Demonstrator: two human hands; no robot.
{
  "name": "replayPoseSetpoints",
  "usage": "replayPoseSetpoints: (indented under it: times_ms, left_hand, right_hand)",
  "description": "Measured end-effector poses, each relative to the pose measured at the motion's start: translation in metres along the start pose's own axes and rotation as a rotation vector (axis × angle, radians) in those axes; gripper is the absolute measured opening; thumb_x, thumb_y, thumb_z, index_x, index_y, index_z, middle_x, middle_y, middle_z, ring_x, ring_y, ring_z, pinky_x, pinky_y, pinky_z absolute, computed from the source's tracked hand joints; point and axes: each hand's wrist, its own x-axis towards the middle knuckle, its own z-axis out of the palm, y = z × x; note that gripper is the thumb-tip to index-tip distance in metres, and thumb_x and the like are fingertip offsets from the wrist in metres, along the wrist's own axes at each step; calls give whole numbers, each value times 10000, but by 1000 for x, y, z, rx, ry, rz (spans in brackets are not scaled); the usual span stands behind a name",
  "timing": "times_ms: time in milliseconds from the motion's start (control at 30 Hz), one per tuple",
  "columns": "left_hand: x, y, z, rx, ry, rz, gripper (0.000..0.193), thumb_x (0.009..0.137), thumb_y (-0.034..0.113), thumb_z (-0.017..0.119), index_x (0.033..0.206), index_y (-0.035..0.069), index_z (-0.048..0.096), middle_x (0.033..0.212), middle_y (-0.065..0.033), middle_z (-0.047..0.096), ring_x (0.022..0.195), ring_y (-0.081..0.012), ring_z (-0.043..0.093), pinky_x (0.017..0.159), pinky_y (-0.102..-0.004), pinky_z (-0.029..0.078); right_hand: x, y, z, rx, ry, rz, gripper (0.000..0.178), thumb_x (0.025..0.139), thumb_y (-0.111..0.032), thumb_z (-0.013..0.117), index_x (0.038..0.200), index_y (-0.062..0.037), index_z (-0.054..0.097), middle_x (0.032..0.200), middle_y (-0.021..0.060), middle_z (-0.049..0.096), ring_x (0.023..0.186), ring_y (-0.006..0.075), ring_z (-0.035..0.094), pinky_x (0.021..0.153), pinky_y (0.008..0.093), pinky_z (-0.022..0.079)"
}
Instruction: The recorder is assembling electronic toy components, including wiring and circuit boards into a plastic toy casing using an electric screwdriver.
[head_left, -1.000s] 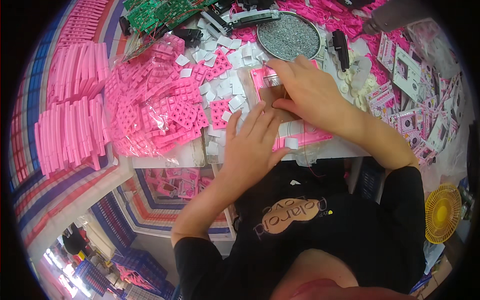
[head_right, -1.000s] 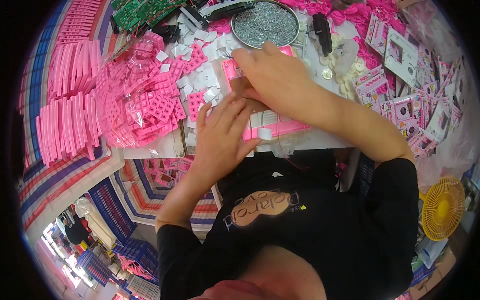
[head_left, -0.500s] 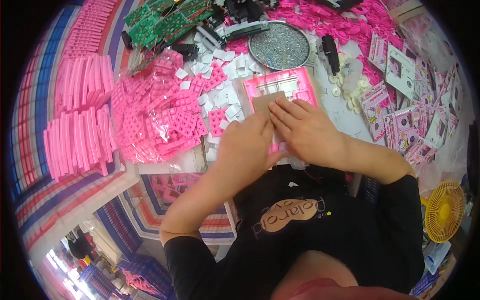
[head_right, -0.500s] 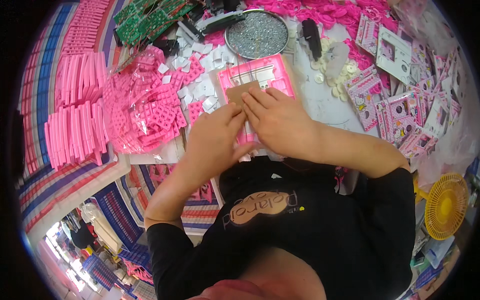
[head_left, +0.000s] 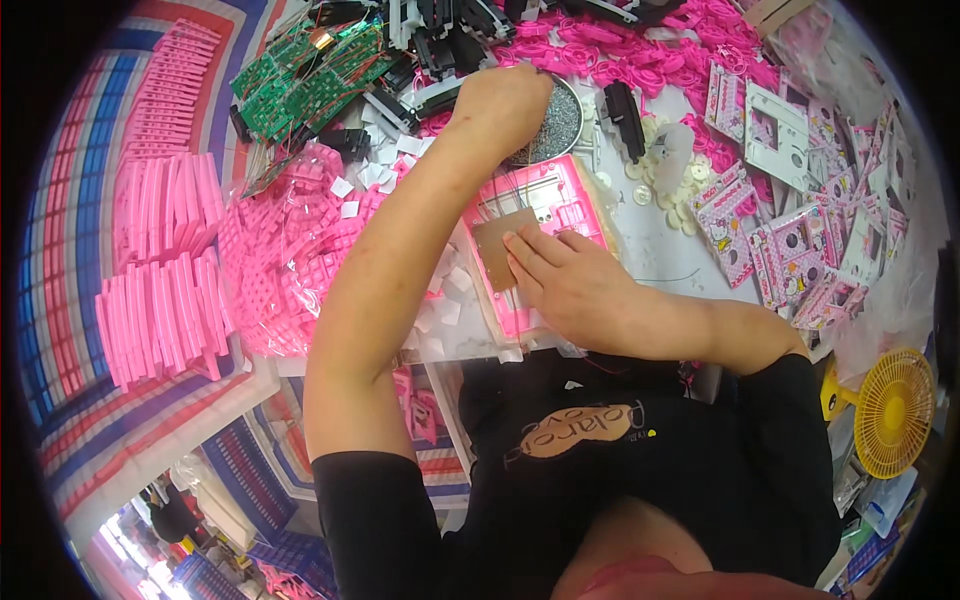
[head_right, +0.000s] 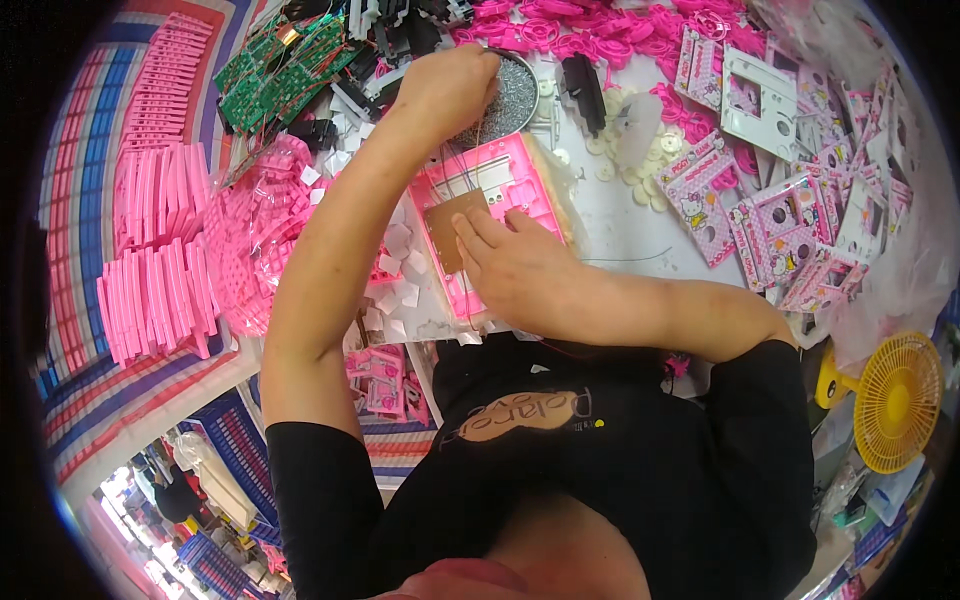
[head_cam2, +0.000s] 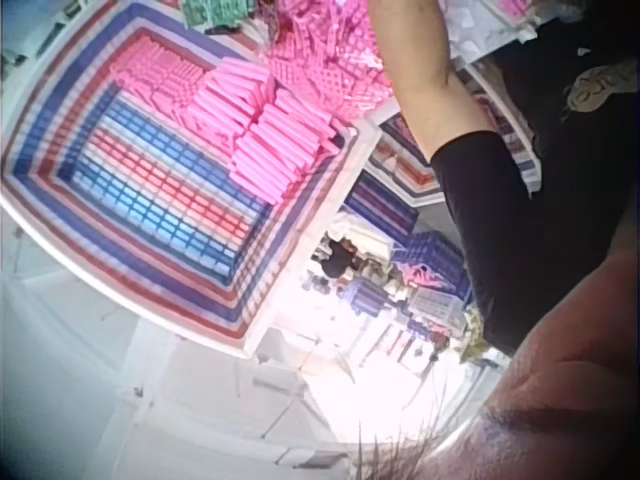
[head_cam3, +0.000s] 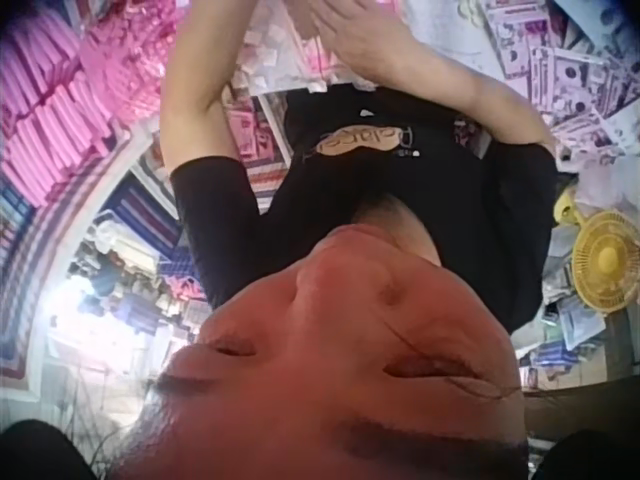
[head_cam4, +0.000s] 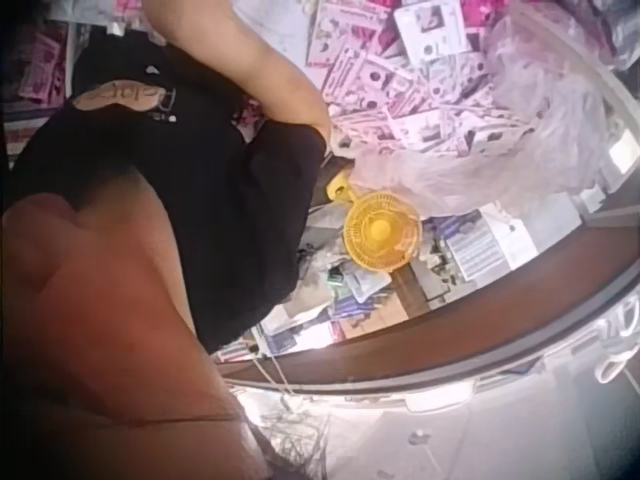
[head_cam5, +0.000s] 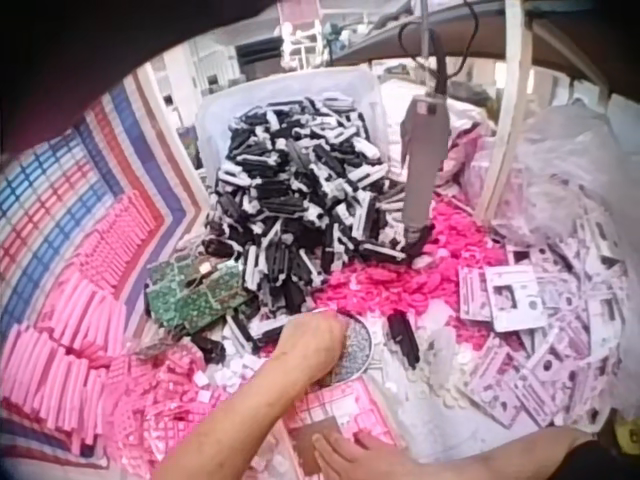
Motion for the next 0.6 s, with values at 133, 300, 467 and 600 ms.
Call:
replayPoseSetpoints:
  times_ms: [133,300,467,600]
  left_hand:
    - [4,-1,-7,9,-17,-109,215,913,251,612,914,55,703,928,-156,718,872,-361,701,736,-485,564]
    - [-23,-12,-30,-73,197,-273,240,932,257,622,857,40,689,866,-166,709,811,-357,695,691,-459,543]
    - [-112,34,-77,-546,353,-341,260,930,241,640,776,33,630,732,-142,624,686,-359,604,611,-438,472]
    - [-174,72,-56,-615,215,-415,207,923,169,640,759,51,596,778,-104,635,799,-313,632,855,-460,431]
  right_hand:
    - [4,-2,-5,25,-59,17,500,839,-157,582,1268,100,587,1429,245,521,1305,341,496,991,402,446]
    - [5,-3,7,-13,118,4,401,846,-181,582,1149,69,667,1358,228,582,1210,285,533,898,390,454]
    - [0,1,4,-18,170,40,415,836,-162,582,1161,85,657,1344,218,592,1246,296,524,976,416,451]
    - [2,-2,0,76,182,46,419,810,-135,613,1163,88,652,1318,224,601,1238,322,536,991,402,458]
